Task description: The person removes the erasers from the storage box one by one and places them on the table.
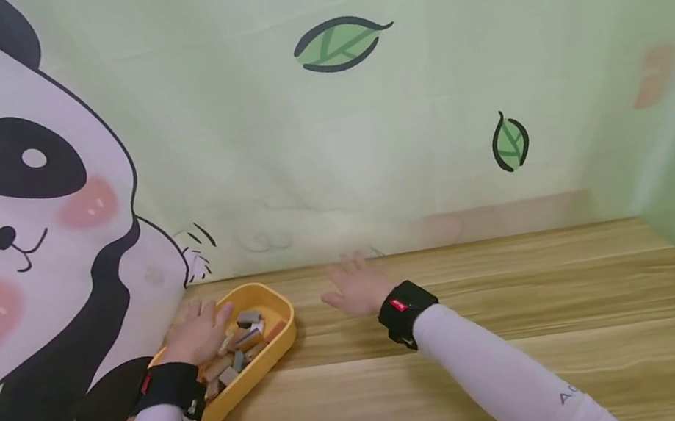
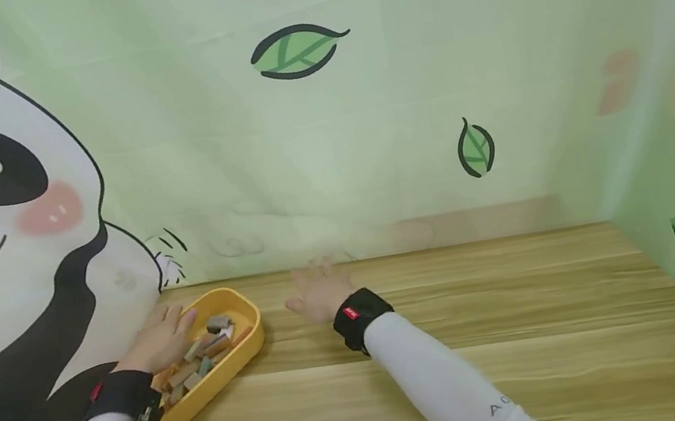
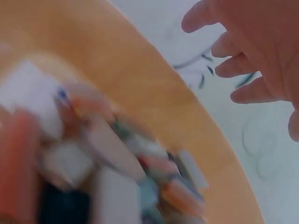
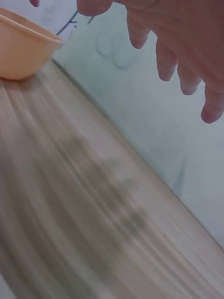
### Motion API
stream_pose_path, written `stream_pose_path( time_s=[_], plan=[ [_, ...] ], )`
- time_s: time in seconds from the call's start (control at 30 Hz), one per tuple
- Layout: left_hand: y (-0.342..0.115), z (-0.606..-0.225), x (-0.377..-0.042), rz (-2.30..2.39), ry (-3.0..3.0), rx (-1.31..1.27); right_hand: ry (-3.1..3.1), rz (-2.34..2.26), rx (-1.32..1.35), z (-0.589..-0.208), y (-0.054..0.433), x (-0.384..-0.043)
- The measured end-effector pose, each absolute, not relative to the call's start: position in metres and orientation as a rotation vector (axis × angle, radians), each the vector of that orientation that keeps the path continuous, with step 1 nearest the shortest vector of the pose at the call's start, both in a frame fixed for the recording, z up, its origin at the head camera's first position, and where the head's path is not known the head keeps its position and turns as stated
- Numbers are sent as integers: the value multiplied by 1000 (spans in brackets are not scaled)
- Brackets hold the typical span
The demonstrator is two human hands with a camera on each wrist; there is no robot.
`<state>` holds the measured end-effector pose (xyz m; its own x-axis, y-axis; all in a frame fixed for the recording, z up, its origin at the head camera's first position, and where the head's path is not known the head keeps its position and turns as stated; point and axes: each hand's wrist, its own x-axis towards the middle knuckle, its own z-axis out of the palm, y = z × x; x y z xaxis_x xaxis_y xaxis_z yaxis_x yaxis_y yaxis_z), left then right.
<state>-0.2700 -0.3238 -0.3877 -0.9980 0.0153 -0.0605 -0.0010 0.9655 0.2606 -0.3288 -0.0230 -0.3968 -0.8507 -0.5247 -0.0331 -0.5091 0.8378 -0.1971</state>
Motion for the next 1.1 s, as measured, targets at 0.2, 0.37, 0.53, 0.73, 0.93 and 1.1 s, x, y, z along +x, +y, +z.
stream_pose_path(
  time_s=[0.2,0.37,0.53,0.73,0.93,1.1],
  plan=[
    [-353,-386,-254,375,3017,-160,2881,-358,-816,-404,-55,-324],
    [-369,-390,-243,356,3016,-243,2851,-445,-784,-407,-87,-320],
    [-382,-393,-232,397,2977,-375,2822,-542,-761,-407,-113,-313],
    [-386,-390,-222,419,2939,-479,2911,-494,-690,-405,-124,-314],
    [-384,-392,-210,486,2856,-548,2949,-388,-718,-409,-131,-323],
    [-392,-402,-202,616,2740,-511,3014,-309,-770,-421,-140,-328]
  ],
)
